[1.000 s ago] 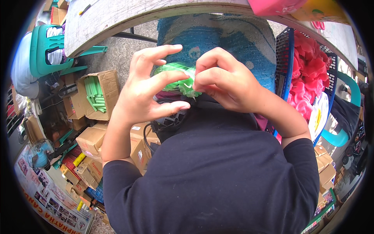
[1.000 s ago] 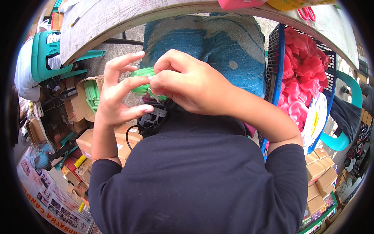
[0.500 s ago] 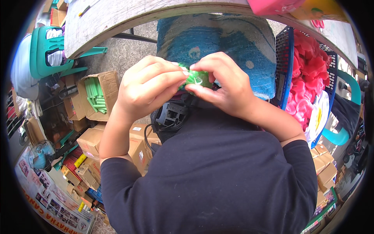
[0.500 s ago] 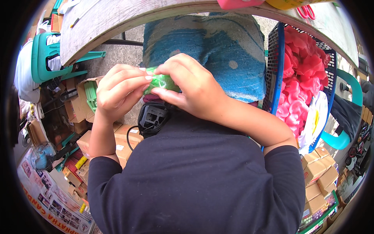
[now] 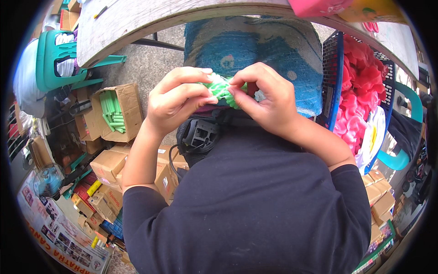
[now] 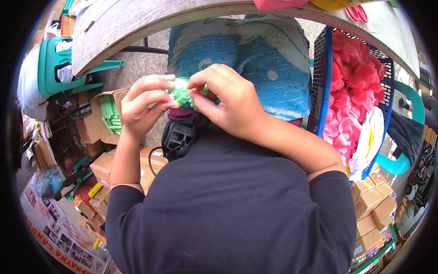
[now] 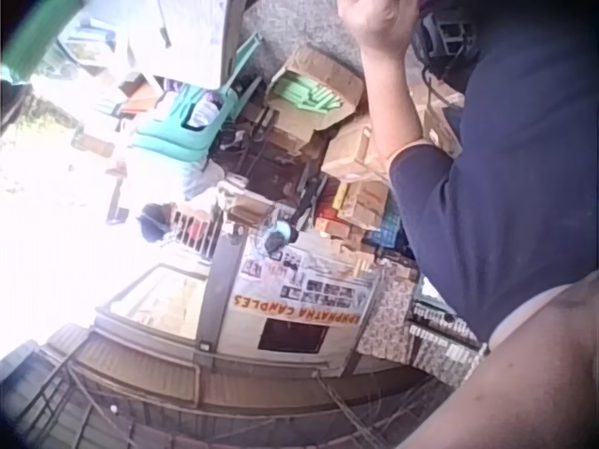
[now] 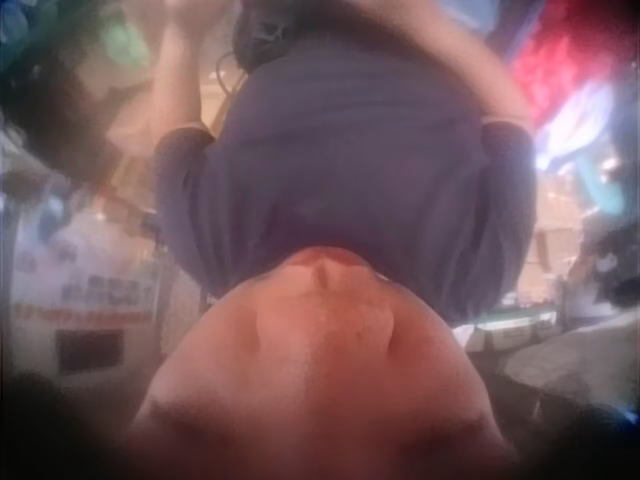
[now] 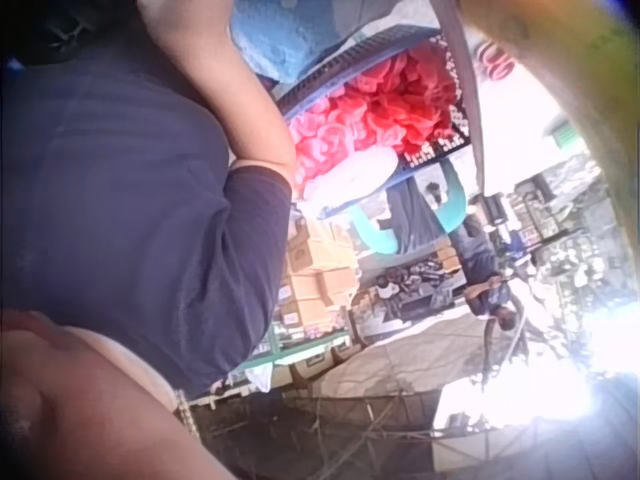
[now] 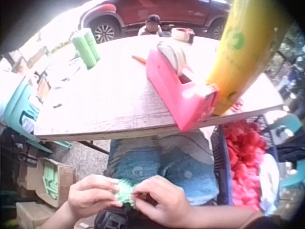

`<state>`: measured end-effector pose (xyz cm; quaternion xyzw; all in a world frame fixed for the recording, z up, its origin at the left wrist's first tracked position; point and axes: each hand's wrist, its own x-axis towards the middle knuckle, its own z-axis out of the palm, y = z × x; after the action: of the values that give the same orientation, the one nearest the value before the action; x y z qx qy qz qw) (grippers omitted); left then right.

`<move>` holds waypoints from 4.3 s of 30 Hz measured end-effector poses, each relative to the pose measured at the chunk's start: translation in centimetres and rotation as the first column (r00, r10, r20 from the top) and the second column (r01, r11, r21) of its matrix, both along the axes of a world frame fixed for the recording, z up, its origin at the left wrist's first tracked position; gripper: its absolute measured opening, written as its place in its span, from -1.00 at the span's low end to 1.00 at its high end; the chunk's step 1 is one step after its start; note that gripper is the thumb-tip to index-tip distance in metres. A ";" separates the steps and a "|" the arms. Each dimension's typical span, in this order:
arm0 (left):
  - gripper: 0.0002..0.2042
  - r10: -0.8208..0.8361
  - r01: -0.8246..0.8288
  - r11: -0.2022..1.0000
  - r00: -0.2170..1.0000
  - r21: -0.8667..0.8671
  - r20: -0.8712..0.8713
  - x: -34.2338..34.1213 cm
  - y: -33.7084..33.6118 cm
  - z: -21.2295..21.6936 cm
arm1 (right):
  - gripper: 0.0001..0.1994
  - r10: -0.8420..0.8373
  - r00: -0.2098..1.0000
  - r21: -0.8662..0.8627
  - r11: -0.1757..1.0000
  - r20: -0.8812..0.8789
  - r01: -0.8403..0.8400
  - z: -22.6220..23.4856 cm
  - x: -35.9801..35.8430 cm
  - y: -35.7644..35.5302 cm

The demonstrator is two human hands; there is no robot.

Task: The person assembles green candle-like items by hand, then wraps a bundle of them in clear plastic film using a dispenser and scissors. The wrapped bundle is placed on the table.

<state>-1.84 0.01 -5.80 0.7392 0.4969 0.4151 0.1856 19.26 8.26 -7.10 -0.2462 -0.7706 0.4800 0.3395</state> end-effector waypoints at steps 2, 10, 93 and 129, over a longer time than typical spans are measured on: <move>-0.79 -0.021 0.022 0.999 0.999 0.029 -0.040 0.1 0.2 0.2 | -0.79 0.002 1.000 -0.057 0.998 0.013 -0.001 0.2 0.1 -0.1; -0.77 -0.079 0.053 0.991 0.973 -0.123 -0.217 0.7 0.6 3.0 | -0.77 0.052 0.995 0.069 0.997 -0.089 -0.046 -0.7 0.3 -0.7; -0.83 -0.065 0.052 0.994 0.987 -0.093 -0.150 2.3 3.0 2.0 | -0.86 -0.067 0.988 -0.043 0.997 -0.140 0.061 -1.9 1.3 0.2; -0.75 0.229 0.046 0.903 0.789 -0.427 0.570 -0.2 2.7 0.2 | -0.78 -0.031 0.998 0.228 0.973 -0.049 0.041 -2.2 0.7 0.5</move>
<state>-2.02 2.67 -5.58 0.4832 0.5240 0.5221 0.4684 20.00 8.79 -9.27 -0.2082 -0.8083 0.3871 0.3918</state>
